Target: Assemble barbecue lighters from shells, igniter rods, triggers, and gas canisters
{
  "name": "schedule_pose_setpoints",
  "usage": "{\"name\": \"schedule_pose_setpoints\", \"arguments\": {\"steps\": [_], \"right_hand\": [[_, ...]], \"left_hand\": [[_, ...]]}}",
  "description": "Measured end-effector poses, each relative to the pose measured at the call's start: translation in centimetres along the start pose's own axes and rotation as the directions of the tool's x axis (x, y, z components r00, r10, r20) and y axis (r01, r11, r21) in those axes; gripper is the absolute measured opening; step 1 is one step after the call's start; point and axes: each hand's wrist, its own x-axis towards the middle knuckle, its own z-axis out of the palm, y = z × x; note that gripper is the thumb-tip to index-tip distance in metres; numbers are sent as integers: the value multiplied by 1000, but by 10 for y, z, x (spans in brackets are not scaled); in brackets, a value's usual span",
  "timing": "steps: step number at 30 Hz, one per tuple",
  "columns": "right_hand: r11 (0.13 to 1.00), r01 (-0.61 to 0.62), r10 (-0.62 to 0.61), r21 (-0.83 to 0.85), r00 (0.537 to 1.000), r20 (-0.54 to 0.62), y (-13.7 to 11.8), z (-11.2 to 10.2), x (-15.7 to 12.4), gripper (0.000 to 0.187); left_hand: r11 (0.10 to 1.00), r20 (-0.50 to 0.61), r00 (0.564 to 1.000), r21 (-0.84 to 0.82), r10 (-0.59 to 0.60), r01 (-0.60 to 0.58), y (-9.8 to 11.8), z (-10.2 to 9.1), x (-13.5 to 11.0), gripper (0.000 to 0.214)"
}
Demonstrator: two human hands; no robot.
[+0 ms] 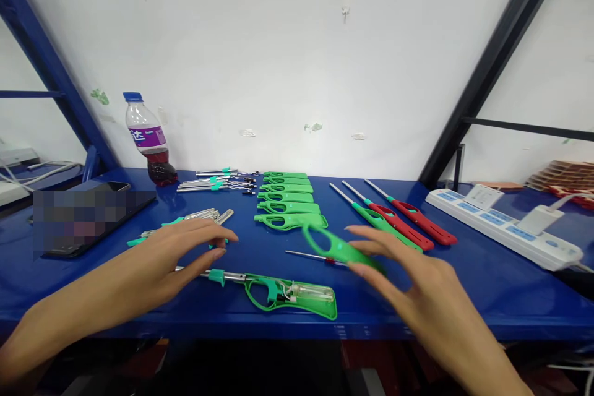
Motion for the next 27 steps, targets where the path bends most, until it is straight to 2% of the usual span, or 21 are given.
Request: {"name": "schedule_pose_setpoints", "arguments": {"steps": [1, 4, 9, 16, 27], "right_hand": [[998, 58, -59, 17, 995, 81, -11, 1, -3, 44], [977, 212, -207, -2, 953, 221, -35, 11, -10, 39], [945, 315, -268, -93, 903, 336, -47, 30, -13, 40], [946, 316, -269, -74, 891, 367, -43, 42, -13, 39], [964, 257, -209, -65, 887, 412, -36, 45, -18, 40]], "left_hand": [[1000, -8, 1000, 3, 10, -10, 0, 0, 0, 28], [999, -2, 999, -28, 35, -35, 1, 3, -2, 30], [995, 68, 997, -94, 27, -21, 2, 8, -3, 30], [982, 146, 986, -179, 81, -54, 5, 14, 1, 22], [982, 185, 977, -169, 109, -78, 8, 22, 9, 20]]}}
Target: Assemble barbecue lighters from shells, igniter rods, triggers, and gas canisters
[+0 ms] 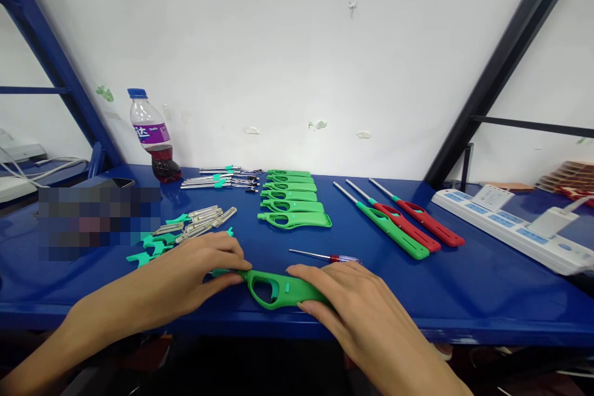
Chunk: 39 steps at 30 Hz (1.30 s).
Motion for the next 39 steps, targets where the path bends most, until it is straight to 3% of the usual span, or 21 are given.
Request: {"name": "schedule_pose_setpoints", "arguments": {"steps": [17, 23, 27, 30, 35, 39], "right_hand": [[995, 80, -81, 66, 997, 14, -5, -4, 7, 28], [995, -8, 5, 104, 1000, 24, -6, 0, 3, 26], [993, 0, -7, 118, 998, 61, -5, -1, 4, 25], [994, 22, -30, 104, 997, 71, -9, -4, 9, 24], [1000, 21, -20, 4, 999, -44, -23, 0, 14, 22], [1000, -2, 2, -21, 1000, -14, -24, 5, 13, 15]], "left_hand": [[1000, 30, 999, 9, -29, 28, 6, -2, 4, 16], [999, -24, 999, -39, -22, 21, 5, 2, 3, 19], [1000, -75, 997, -20, -21, 19, -2, 13, 1, 21], [1000, -78, 997, 17, -20, 21, -4, 20, 1, 22], [997, -73, 997, 66, -33, 37, 2, 22, 5, 25], [997, -48, 998, 68, -39, 42, 5, 17, 6, 24]]}}
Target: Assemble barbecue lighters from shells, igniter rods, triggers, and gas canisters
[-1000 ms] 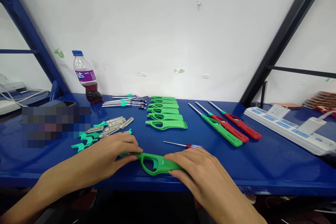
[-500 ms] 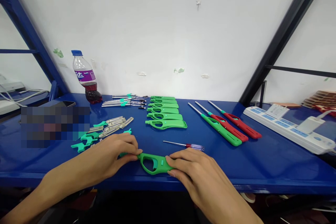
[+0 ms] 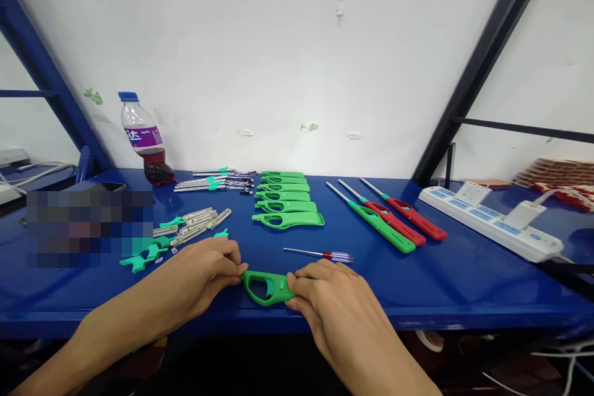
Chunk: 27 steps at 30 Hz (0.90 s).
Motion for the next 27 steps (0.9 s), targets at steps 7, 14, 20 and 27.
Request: {"name": "schedule_pose_setpoints", "arguments": {"steps": [7, 14, 20, 27], "right_hand": [[998, -24, 25, 57, 999, -23, 5, 4, -8, 22], [999, -2, 4, 51, 999, -34, 2, 0, -7, 21], [997, 30, -28, 68, 999, -35, 6, 1, -5, 20], [982, -62, 51, 177, 997, 65, 6, 1, 3, 29]], "left_hand": [[1000, 37, 999, -10, 25, -25, 5, -12, -14, 38], [994, -108, 994, 100, -25, 36, -34, -18, -39, 44], [991, 32, 998, 119, -58, 53, -26, -13, -22, 14], [996, 39, 997, 65, -59, 56, -8, -15, -11, 14]]}}
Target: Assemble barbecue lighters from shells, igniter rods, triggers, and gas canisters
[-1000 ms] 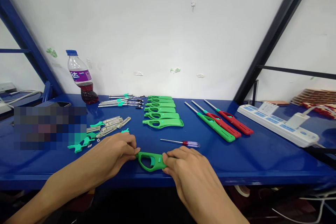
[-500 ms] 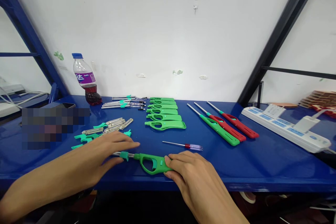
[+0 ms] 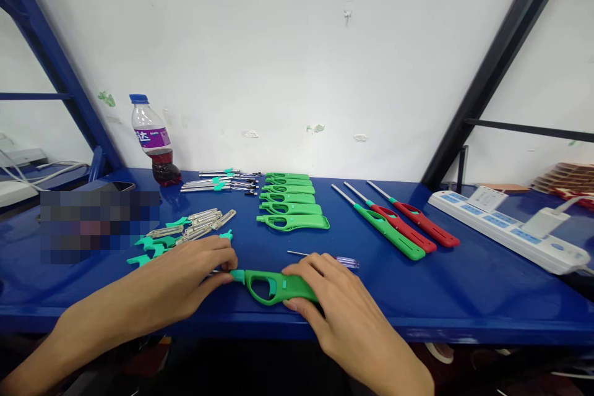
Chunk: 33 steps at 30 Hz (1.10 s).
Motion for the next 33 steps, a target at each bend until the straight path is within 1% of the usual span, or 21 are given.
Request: {"name": "schedule_pose_setpoints", "arguments": {"steps": [3, 6, 8, 10, 12, 14, 16, 18, 21, 23, 25, 29, 31, 33], "right_hand": [[999, 13, -14, 46, 999, 30, 0, -1, 7, 35], [995, 9, -15, 98, 998, 62, 0, 0, 8, 28], [993, -5, -2, 120, 998, 58, 2, 1, 6, 27], [993, -22, 18, 120, 999, 36, 4, 2, 2, 29], [994, -27, 26, 104, 1000, 9, 5, 4, 0, 33], [998, 3, -1, 70, 999, -35, 7, 7, -2, 36], [998, 60, -58, 19, 995, -79, 8, 9, -3, 41], [994, 106, -109, -36, 988, -111, 8, 11, -3, 46], [989, 130, -139, -74, 982, -128, 9, 12, -1, 49], [987, 141, -150, -76, 979, -137, 9, 11, -1, 48], [986, 147, -157, -77, 977, -142, 9, 9, -1, 46], [982, 162, -175, -93, 971, -164, 12, 10, -2, 46], [980, 172, -190, -101, 962, -197, 13, 11, -4, 47], [979, 180, -197, -94, 955, -220, 14, 12, -5, 47]], "left_hand": [[1000, -22, 1000, 20, 4, -4, 0, 1, -1, 11], [998, -21, 1000, 56, 17, -15, 3, 1, 0, 14], [998, -27, 1000, 64, 8, -6, 5, 0, 2, 13], [999, -64, 998, 45, -3, 6, 6, -3, 3, 9], [999, -132, 991, 19, 28, -26, 6, -5, 4, 10], [995, -199, 975, 22, 101, -99, 4, -6, 5, 15], [985, -232, 957, 43, 171, -166, 1, -5, 7, 18], [976, -268, 939, 54, 216, -209, 0, -1, 11, 20], [952, -374, 877, 63, 300, -299, 0, 6, 18, 25], [935, -416, 842, 69, 345, -349, 1, 9, 20, 28], [929, -418, 836, 66, 356, -363, 4, 10, 20, 30], [932, -411, 846, 30, 341, -361, 11, 6, 18, 32], [921, -445, 822, 19, 357, -389, 13, 5, 18, 32], [905, -491, 782, 35, 385, -423, 14, 6, 19, 29]]}}
